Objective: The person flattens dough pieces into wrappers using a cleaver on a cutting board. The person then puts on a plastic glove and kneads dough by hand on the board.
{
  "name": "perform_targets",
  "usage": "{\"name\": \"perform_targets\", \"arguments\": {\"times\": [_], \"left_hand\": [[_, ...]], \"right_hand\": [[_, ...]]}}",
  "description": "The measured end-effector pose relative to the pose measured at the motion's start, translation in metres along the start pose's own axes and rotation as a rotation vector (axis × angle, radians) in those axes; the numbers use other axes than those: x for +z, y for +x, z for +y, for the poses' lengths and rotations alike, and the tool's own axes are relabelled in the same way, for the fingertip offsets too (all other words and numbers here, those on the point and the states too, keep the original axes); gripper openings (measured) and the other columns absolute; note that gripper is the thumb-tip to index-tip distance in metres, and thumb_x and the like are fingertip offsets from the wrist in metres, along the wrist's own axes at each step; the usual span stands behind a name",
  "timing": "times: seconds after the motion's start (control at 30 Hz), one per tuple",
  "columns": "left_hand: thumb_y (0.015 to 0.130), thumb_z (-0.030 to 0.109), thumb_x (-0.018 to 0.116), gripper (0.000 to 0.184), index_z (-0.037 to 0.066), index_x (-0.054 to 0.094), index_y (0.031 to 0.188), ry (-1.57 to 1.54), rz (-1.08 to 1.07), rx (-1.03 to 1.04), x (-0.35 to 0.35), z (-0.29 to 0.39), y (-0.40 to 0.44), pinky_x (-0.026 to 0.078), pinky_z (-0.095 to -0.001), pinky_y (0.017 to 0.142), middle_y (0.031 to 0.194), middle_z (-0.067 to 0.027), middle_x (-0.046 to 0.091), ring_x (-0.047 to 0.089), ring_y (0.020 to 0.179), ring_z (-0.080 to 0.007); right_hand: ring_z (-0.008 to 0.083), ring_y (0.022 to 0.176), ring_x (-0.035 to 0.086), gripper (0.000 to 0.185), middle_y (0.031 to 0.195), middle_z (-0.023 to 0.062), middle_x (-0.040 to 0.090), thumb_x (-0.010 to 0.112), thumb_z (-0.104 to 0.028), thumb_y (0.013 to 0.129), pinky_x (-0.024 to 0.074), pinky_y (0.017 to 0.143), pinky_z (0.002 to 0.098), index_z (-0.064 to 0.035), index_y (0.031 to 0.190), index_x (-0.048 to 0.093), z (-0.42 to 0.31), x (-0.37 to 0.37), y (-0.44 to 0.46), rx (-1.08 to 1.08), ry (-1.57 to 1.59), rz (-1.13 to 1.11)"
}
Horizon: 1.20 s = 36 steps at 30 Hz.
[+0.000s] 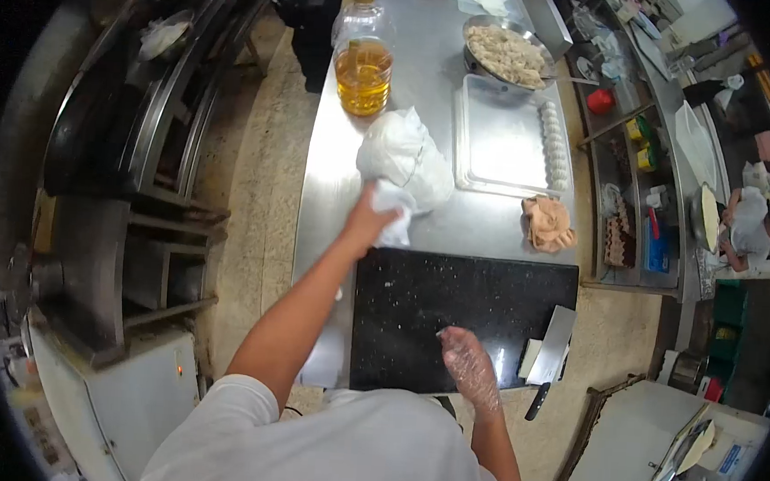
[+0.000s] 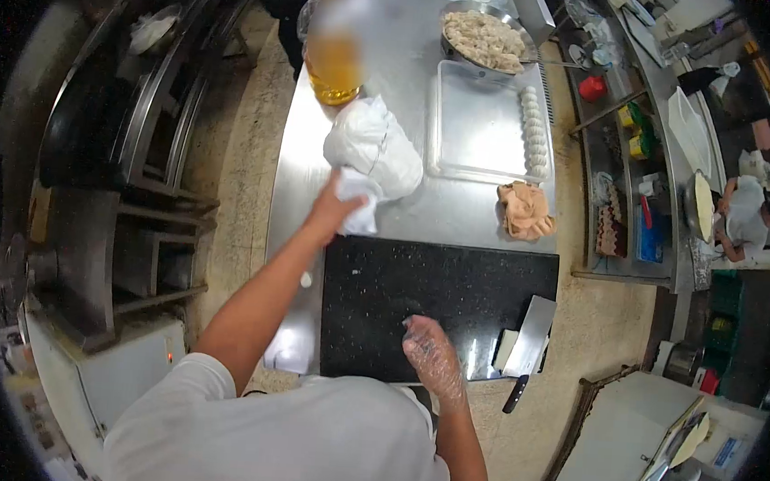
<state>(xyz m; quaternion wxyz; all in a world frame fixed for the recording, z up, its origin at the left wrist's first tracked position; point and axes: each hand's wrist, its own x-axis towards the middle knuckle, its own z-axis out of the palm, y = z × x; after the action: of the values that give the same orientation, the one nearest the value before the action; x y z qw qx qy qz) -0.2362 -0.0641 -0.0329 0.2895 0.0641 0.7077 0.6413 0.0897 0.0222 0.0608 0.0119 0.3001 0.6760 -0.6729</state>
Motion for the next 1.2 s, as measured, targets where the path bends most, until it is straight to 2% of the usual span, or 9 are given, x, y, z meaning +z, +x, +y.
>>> {"name": "perform_targets", "arguments": {"times": [0.07,0.3,0.43,0.53,0.63,0.73,0.9,1.1,1.2], "left_hand": [[0.083,0.009,0.079,0.059,0.002,0.051,0.135,0.148,-0.054,-0.024,0.014,-0.005,0.004,0.051,-0.0342,0.094,0.121,-0.0111,0.062,0.062,0.109,-0.0208],[0.082,-0.002,0.062,0.031,0.0,0.062,0.112,-0.569,-0.22,-0.35,-0.001,0.039,0.01,0.052,-0.0299,0.071,0.092,-0.0087,0.065,0.065,0.081,-0.0182],[0.081,-0.004,0.06,0.023,0.001,0.066,0.102,-0.343,-0.198,-0.031,-0.008,0.1,-0.034,0.051,-0.0306,0.07,0.089,-0.0073,0.066,0.065,0.08,-0.0175],[0.081,0.002,0.063,0.015,0.0,0.069,0.095,0.3,-0.341,0.446,-0.01,0.13,-0.068,0.051,-0.0346,0.073,0.088,-0.0118,0.069,0.067,0.079,-0.0238],[0.081,0.015,0.069,0.029,0.007,0.07,0.109,0.354,-0.561,0.637,0.016,0.135,-0.104,0.051,-0.0394,0.077,0.092,-0.0148,0.066,0.064,0.084,-0.0329],[0.083,0.022,0.073,0.032,0.008,0.07,0.113,0.483,-0.601,0.512,0.045,0.156,-0.148,0.049,-0.0365,0.077,0.09,-0.0115,0.065,0.063,0.083,-0.0257],[0.087,0.033,0.071,0.031,0.01,0.07,0.108,0.815,-0.4,0.681,0.081,0.154,-0.188,0.05,-0.0401,0.074,0.084,-0.0172,0.062,0.062,0.077,-0.0329],[0.1,0.032,0.059,0.027,0.008,0.061,0.114,0.235,-0.026,0.449,0.039,0.19,-0.191,0.042,-0.0234,0.068,0.095,-0.0032,0.061,0.048,0.076,-0.0063],[0.102,0.046,0.051,0.05,0.007,0.054,0.134,0.121,-0.122,0.439,0.043,0.197,-0.192,0.042,-0.0222,0.067,0.107,-0.0079,0.065,0.048,0.073,-0.0075]], "right_hand": [[0.0175,0.101,0.061,0.048,0.111,0.0068,0.065,0.071,-0.033,0.095,0.0492,0.091,0.032,-0.0021,0.129,0.058,0.004,0.007,0.001,-0.003,0.007,0.066],[0.0136,0.096,0.06,0.046,0.102,0.0051,0.065,0.069,-0.038,0.096,0.0487,0.087,0.029,-0.0011,0.122,0.062,0.008,-0.014,-0.011,0.062,0.09,0.114],[0.0149,0.097,0.06,0.051,0.105,0.0059,0.064,0.069,-0.045,0.095,0.0481,0.088,0.0289,-0.001,0.119,0.062,0.009,-0.025,-0.011,0.025,0.151,0.156],[0.0235,0.115,0.061,0.061,0.12,0.0126,0.065,0.068,-0.05,0.093,0.0467,0.106,0.04,0.0005,0.125,0.057,0.015,-0.035,-0.011,-0.016,0.268,0.085],[0.023,0.115,0.062,0.061,0.119,0.0115,0.065,0.064,-0.053,0.095,0.0471,0.104,0.0403,-0.0016,0.128,0.056,0.013,-0.042,-0.004,0.033,0.479,0.016],[0.0247,0.115,0.061,0.055,0.121,0.0119,0.064,0.063,-0.05,0.097,0.0487,0.097,0.0398,-0.004,0.126,0.056,0.011,-0.045,0.023,0.046,0.736,-0.16],[0.0245,0.113,0.061,0.059,0.119,0.0117,0.065,0.063,-0.053,0.095,0.0471,0.101,0.0411,-0.0023,0.126,0.058,-0.041,-0.036,0.064,-0.175,0.786,-0.222],[0.0255,0.113,0.062,0.06,0.117,0.0123,0.067,0.065,-0.053,0.094,0.0442,0.106,0.0441,-0.0003,0.123,0.06,-0.06,-0.084,0.066,-0.457,0.699,-0.315],[0.026,0.117,0.061,0.064,0.121,0.0151,0.066,0.061,-0.055,0.096,0.0414,0.109,0.0455,0.002,0.123,0.062,-0.106,-0.073,0.069,-0.653,0.662,-0.322]]}}
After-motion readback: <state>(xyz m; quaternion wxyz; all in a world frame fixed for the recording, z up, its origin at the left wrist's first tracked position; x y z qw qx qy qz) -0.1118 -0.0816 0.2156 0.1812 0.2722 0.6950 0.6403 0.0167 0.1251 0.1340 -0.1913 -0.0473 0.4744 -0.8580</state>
